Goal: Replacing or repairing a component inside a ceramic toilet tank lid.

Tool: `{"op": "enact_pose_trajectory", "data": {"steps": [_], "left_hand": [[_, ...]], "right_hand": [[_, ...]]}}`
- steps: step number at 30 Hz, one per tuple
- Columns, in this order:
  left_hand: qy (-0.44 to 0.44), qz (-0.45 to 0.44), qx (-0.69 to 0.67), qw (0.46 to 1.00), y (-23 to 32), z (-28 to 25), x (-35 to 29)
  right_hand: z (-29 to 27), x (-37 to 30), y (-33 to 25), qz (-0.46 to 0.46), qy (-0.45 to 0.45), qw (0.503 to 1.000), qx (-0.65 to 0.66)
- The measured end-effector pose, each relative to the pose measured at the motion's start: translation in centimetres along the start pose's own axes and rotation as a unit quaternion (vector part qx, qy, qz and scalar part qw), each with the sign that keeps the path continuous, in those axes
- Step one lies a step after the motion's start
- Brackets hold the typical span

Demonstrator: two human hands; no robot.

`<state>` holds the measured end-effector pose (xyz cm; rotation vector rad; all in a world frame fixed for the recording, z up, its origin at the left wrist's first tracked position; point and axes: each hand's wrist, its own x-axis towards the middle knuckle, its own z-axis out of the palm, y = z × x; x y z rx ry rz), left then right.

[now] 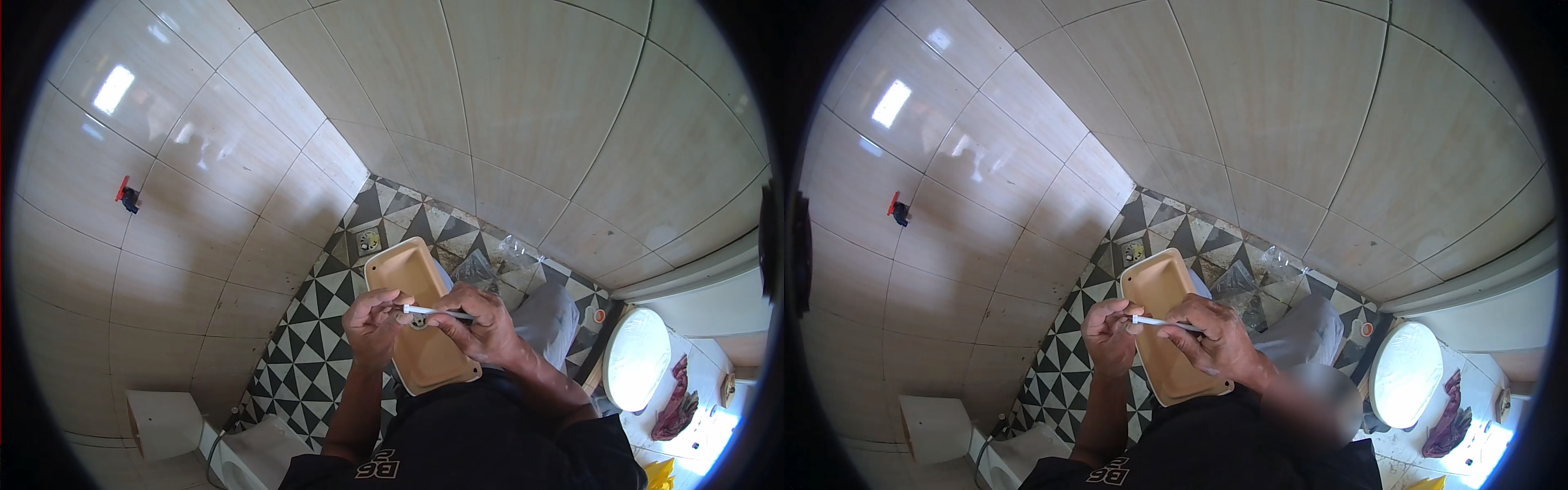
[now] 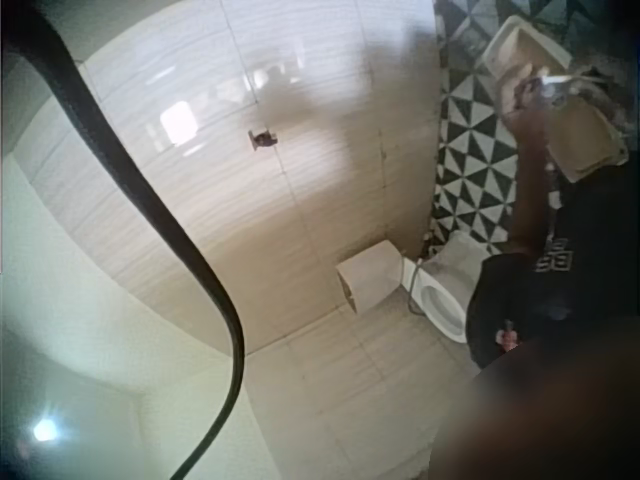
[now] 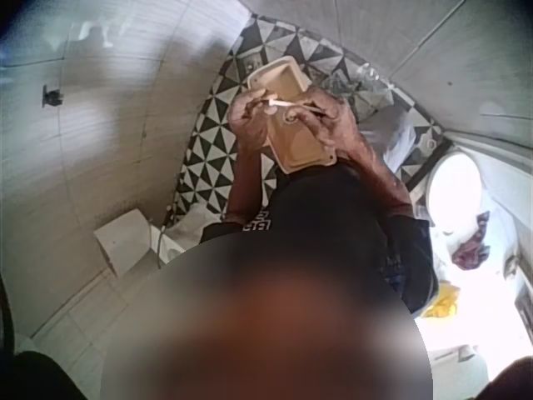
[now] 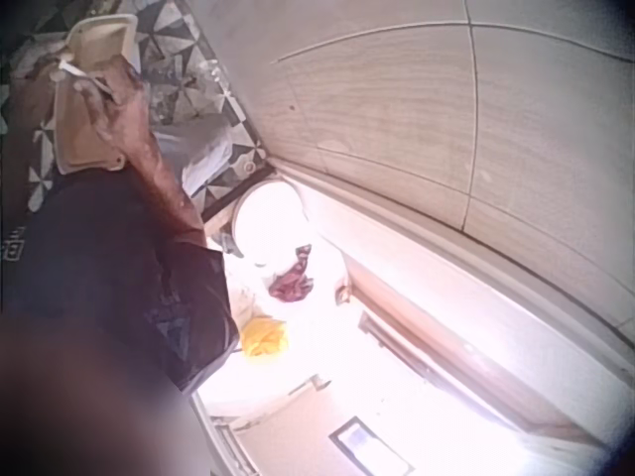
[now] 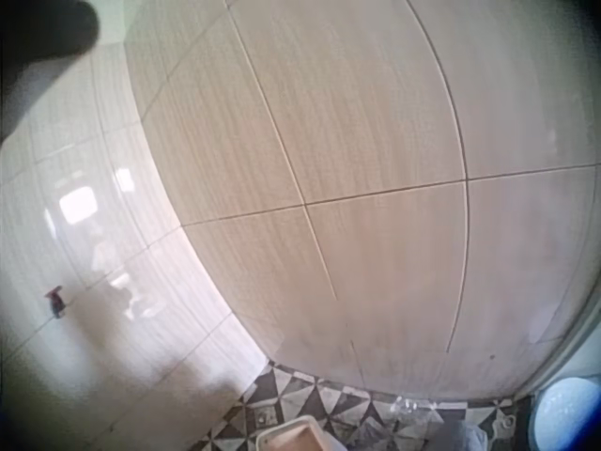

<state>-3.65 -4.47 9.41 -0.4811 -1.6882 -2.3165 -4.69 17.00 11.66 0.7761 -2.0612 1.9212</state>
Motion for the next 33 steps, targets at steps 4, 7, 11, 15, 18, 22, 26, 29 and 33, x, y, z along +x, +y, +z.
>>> {"op": "enact_pose_trajectory", "data": {"steps": [4, 7, 11, 15, 18, 22, 26, 29, 33], "left_hand": [[0.009, -0.006, 0.002, 1.0, -0.1, 0.0, 0.1], [0.012, -0.006, -0.005, 1.0, -0.4, -0.1, 0.0], [0.015, 0.01, -0.008, 1.0, -0.6, -0.2, -0.1], [0.021, 0.008, -0.012, 1.0, -0.7, -0.1, -0.2], [0.018, 0.004, -0.007, 1.0, -0.7, -0.2, -0.3], [0.015, 0.002, -0.017, 1.0, -0.6, -0.2, -0.3], [0.016, -0.007, -0.024, 1.0, -0.5, -0.1, -0.3], [0.01, -0.005, -0.023, 1.0, -0.5, 0.2, -0.3], [0.007, 0.001, -0.022, 1.0, -0.6, 0.0, -0.3]], "right_hand": [[0.2, 0.2, 0.6, -0.099, 0.022, 0.992, -0.075], [0.4, 0.4, 0.7, -0.127, 0.035, 0.986, -0.104], [0.2, 0.2, 0.6, -0.096, 0.021, 0.991, -0.096], [0.2, 0.1, 0.6, -0.059, 0.017, 0.996, -0.062], [0.1, 0.2, 0.5, -0.045, 0.013, 0.998, -0.048], [-0.3, 0.3, 0.4, -0.036, -0.029, 0.997, -0.063], [-0.3, 0.3, 0.3, -0.039, -0.035, 0.997, -0.059], [0.1, 0.2, -0.3, 0.012, -0.001, 0.999, 0.03], [0.4, 0.0, 0.4, -0.018, 0.011, 1.0, 0.007]]}}
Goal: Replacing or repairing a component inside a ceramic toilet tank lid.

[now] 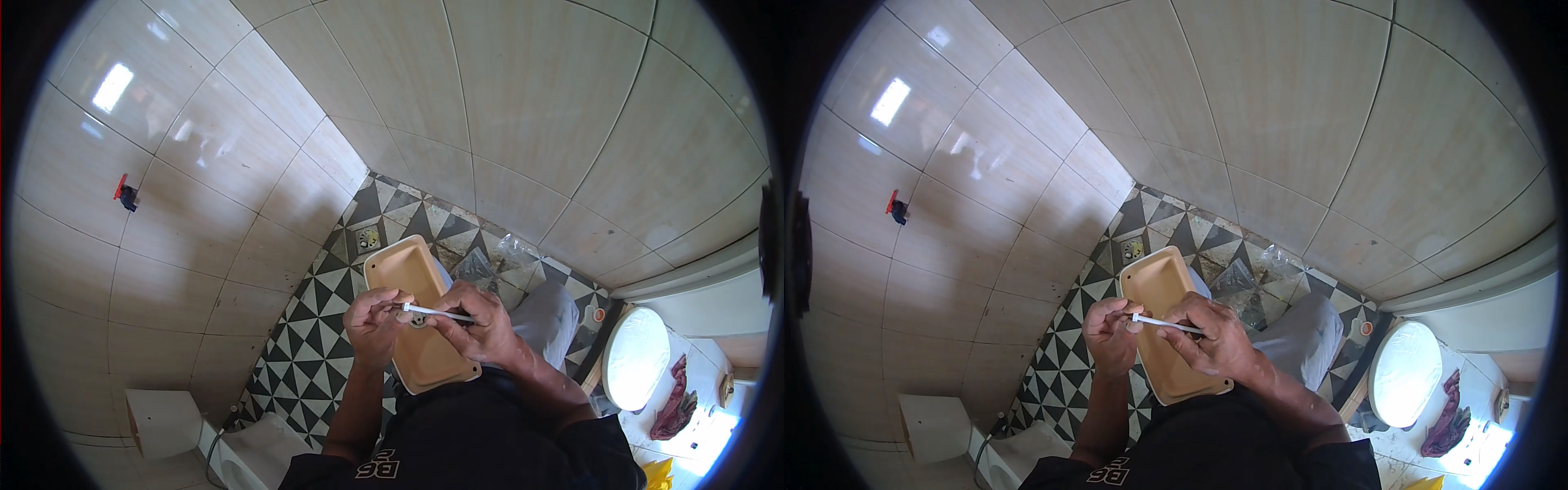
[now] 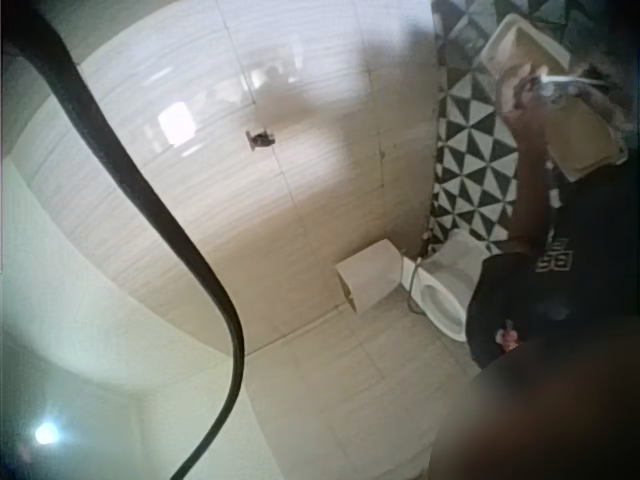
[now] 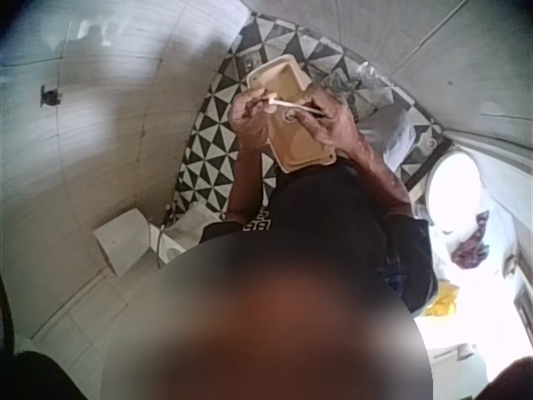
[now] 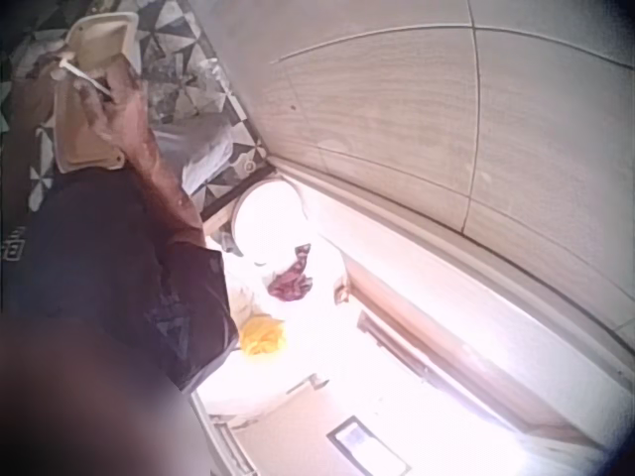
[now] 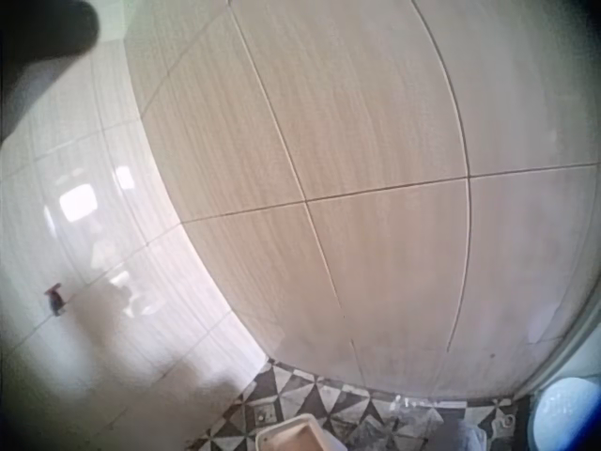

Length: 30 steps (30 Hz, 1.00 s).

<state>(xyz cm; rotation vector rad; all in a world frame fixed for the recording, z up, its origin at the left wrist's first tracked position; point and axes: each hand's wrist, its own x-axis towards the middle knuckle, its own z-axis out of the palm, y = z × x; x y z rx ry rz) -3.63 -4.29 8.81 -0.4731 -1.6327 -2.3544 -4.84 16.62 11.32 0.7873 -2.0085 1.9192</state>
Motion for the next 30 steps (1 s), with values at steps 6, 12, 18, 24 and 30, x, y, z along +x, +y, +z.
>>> {"op": "enact_pose_trajectory", "data": {"steps": [6, 12, 18, 24, 30], "left_hand": [[-0.004, 0.006, -0.009, 1.0, -0.1, -0.2, -0.2], [0.004, -0.003, -0.018, 1.0, -0.2, -0.1, -0.3], [0.004, 0.004, -0.014, 1.0, -0.2, 0.1, -0.2], [0.0, -0.012, -0.026, 1.0, -0.1, 0.1, -0.1], [0.01, -0.036, -0.053, 0.998, -0.4, 0.0, -0.1]], "right_hand": [[-0.6, 0.2, -0.4, 0.008, -0.051, 0.997, -0.056], [0.0, 0.1, -1.2, 0.065, -0.034, 0.997, 0.005], [0.3, -0.1, 0.0, 0.014, -0.015, 0.999, -0.038], [-0.2, -0.6, 0.9, 0.066, -0.09, 0.994, 0.006], [0.6, -0.4, -0.4, 0.121, -0.034, 0.99, 0.07]]}}
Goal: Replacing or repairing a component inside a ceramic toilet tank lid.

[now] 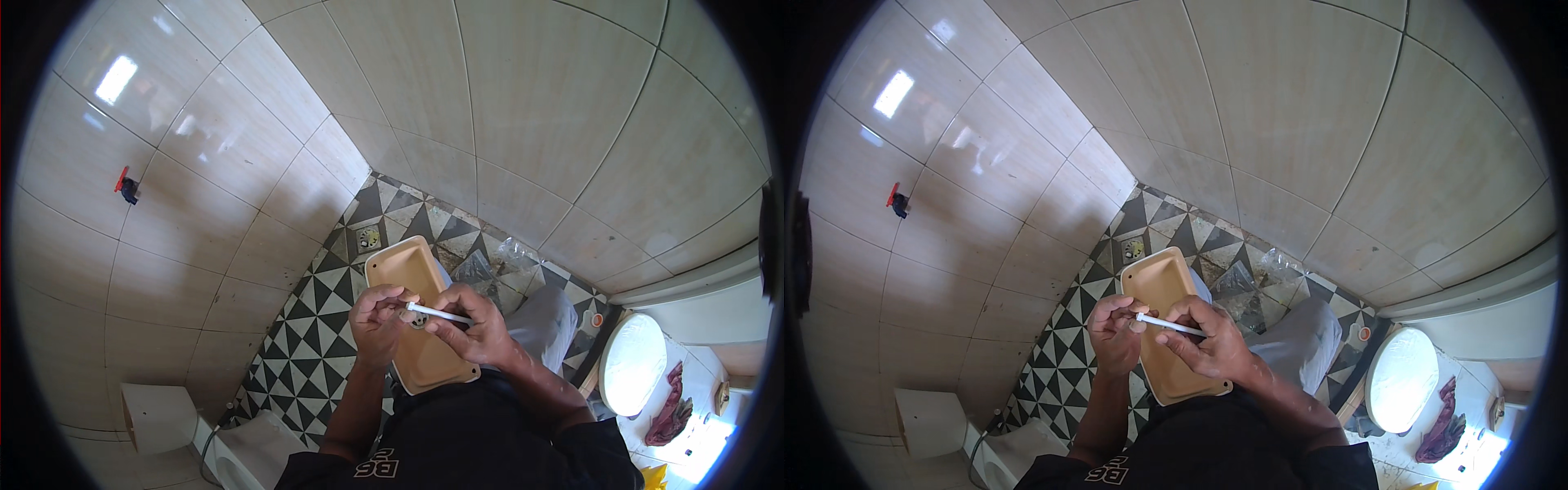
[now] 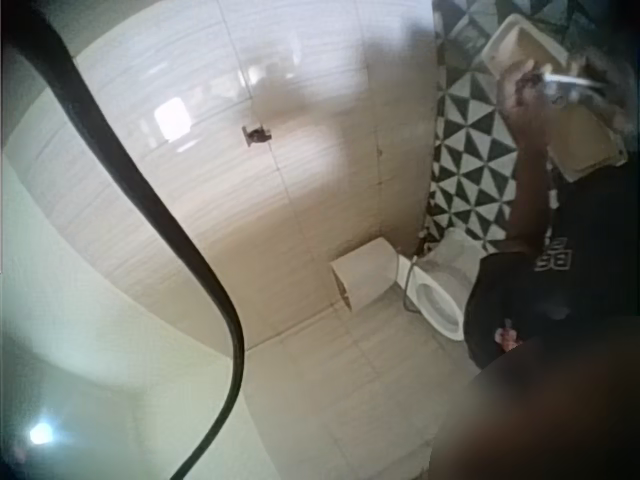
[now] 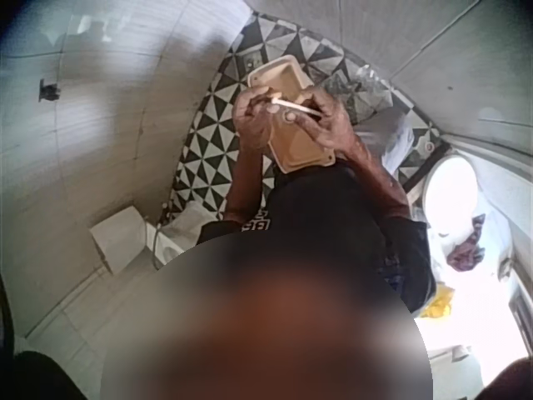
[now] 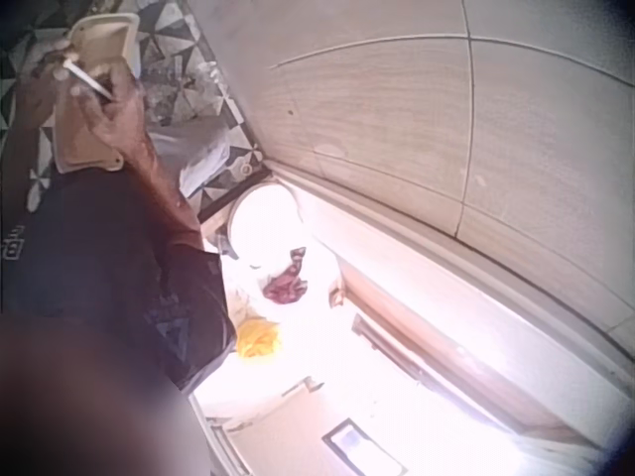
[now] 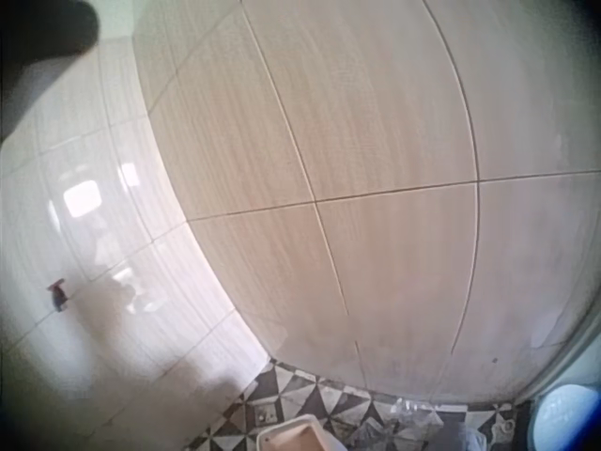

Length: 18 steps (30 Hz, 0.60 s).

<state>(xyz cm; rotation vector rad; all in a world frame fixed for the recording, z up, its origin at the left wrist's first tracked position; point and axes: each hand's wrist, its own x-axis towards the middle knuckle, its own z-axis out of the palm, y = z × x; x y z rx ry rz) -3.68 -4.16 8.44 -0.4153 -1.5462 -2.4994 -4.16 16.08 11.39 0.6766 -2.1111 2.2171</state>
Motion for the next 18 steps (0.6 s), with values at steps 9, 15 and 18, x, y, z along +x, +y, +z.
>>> {"op": "enact_pose_trajectory", "data": {"steps": [9, 15, 18], "left_hand": [[-0.013, 0.006, 0.01, 1.0, 0.0, -0.2, 0.0], [-0.037, -0.017, 0.014, 0.999, 0.3, 0.3, 0.1], [-0.034, -0.029, -0.065, 0.997, 0.6, 1.7, 0.7]], "right_hand": [[-0.6, 0.2, 0.5, -0.01, -0.008, 1.0, -0.021], [-0.4, -0.3, 0.6, 0.067, -0.024, 0.997, 0.037], [0.1, -0.2, 0.5, 0.04, 0.003, 0.999, 0.024]]}}
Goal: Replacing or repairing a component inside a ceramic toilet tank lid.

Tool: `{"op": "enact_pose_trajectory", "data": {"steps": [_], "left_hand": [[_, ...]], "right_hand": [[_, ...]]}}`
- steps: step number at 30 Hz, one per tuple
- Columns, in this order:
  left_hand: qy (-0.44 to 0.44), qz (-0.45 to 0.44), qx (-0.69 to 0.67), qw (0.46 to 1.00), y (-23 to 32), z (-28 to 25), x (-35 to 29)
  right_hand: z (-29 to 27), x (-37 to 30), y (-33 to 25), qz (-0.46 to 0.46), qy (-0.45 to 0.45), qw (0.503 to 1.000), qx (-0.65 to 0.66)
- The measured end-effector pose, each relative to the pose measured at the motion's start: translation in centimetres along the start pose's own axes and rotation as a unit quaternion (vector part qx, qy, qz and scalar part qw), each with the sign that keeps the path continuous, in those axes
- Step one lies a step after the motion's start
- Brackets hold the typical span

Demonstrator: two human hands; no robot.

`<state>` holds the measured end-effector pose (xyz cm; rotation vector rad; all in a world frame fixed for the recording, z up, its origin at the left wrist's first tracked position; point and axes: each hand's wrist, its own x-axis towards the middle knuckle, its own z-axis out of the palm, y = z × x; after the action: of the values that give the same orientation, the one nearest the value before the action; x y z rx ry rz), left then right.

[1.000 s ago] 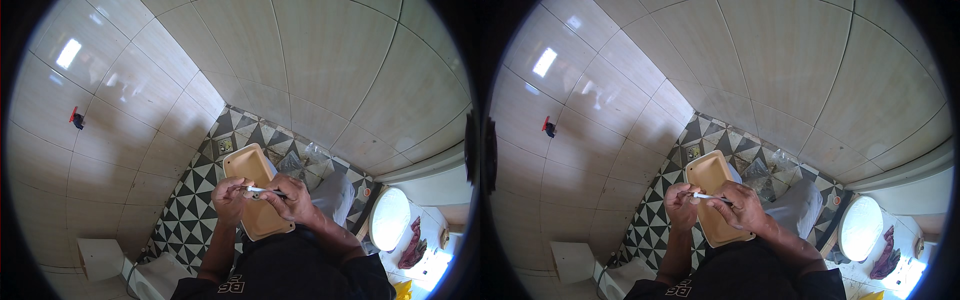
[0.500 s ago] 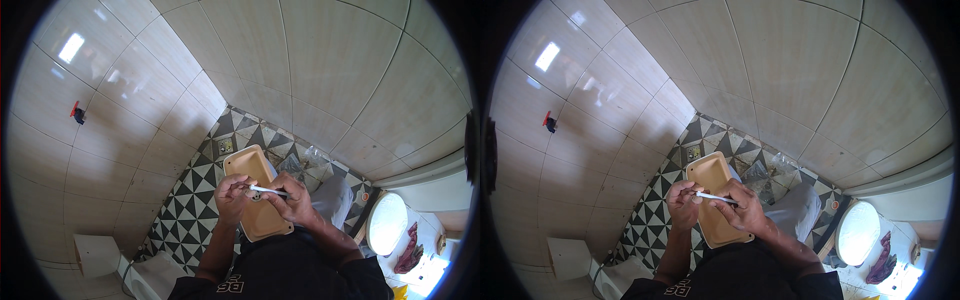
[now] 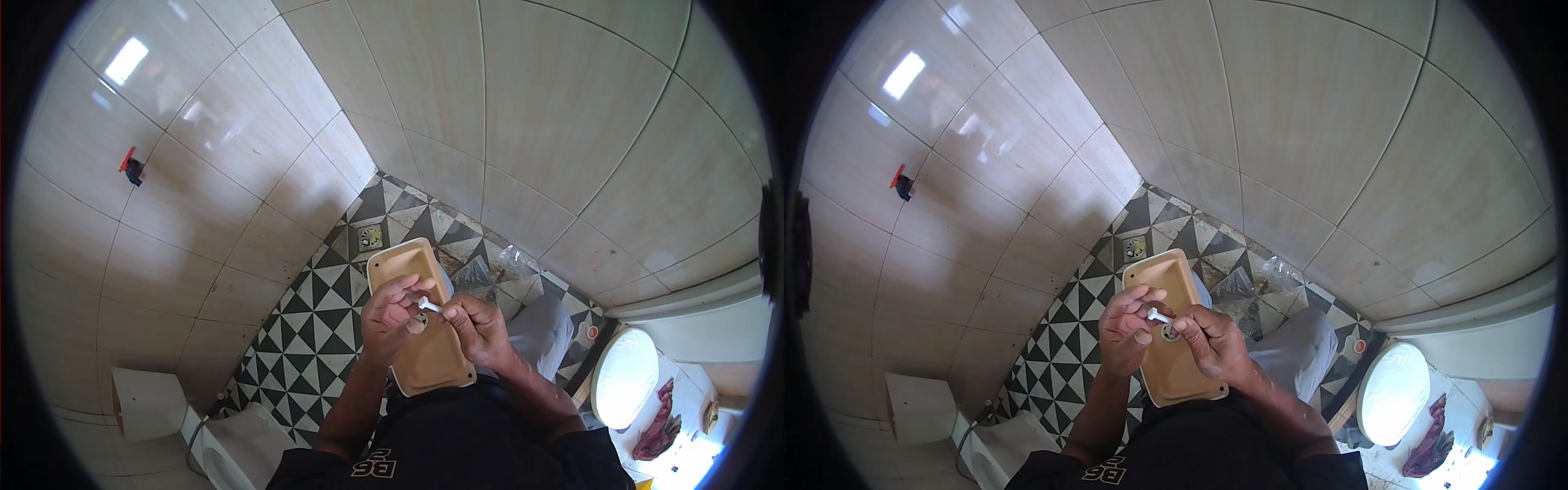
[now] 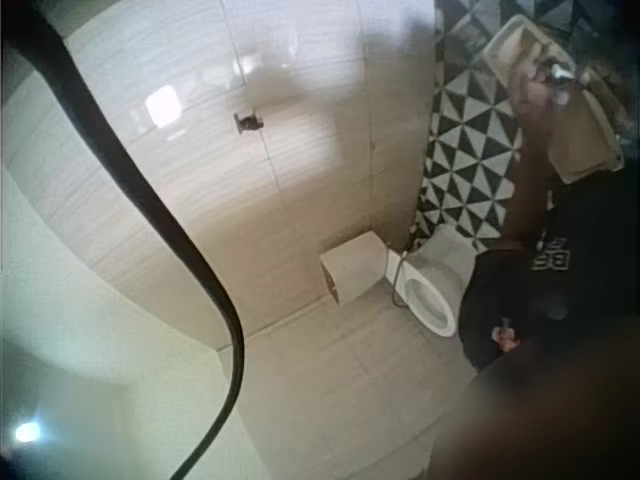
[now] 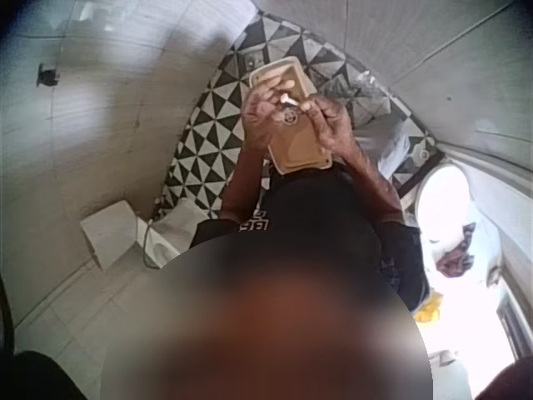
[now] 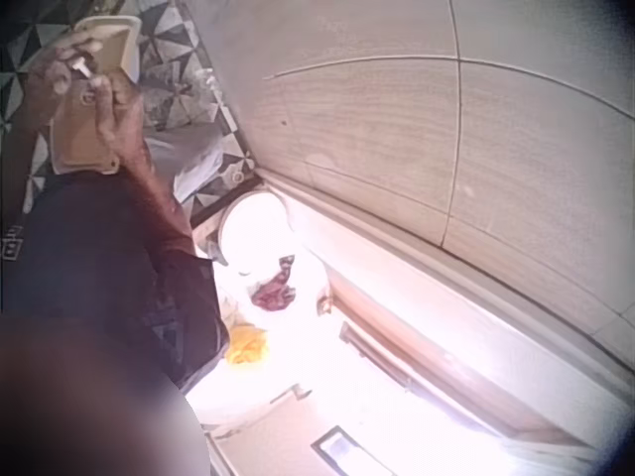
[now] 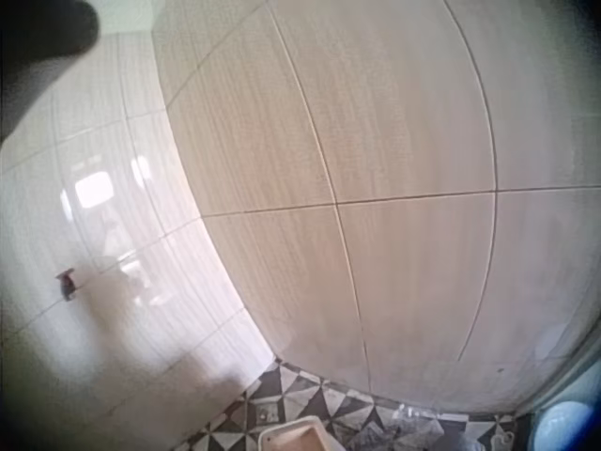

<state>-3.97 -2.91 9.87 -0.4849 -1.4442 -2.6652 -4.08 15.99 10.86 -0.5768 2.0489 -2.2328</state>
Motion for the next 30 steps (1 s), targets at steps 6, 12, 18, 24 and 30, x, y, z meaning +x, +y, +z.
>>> {"op": "enact_pose_trajectory", "data": {"steps": [6, 12, 18, 24, 30], "left_hand": [[0.037, -0.035, 0.065, 0.997, -0.8, -0.9, 0.6], [0.118, -0.054, 0.082, 0.988, -1.9, -1.7, -0.8], [0.017, -0.011, 0.168, 0.986, 0.1, 1.0, -0.2], [0.009, -0.045, 0.148, 0.988, 0.4, 1.1, -0.6], [0.0, -0.014, 0.141, 0.99, 0.3, 0.8, -0.4]], "right_hand": [[-0.4, -0.4, 0.5, -0.018, 0.006, 0.999, 0.027], [0.0, -0.5, 0.6, 0.002, 0.022, 0.999, 0.045], [-0.1, -0.6, 1.2, 0.011, 0.025, 0.999, 0.039], [-0.7, -0.9, 1.3, 0.086, -0.014, 0.99, 0.108], [0.7, -0.2, 0.9, -0.031, 0.052, 0.998, 0.035]]}}
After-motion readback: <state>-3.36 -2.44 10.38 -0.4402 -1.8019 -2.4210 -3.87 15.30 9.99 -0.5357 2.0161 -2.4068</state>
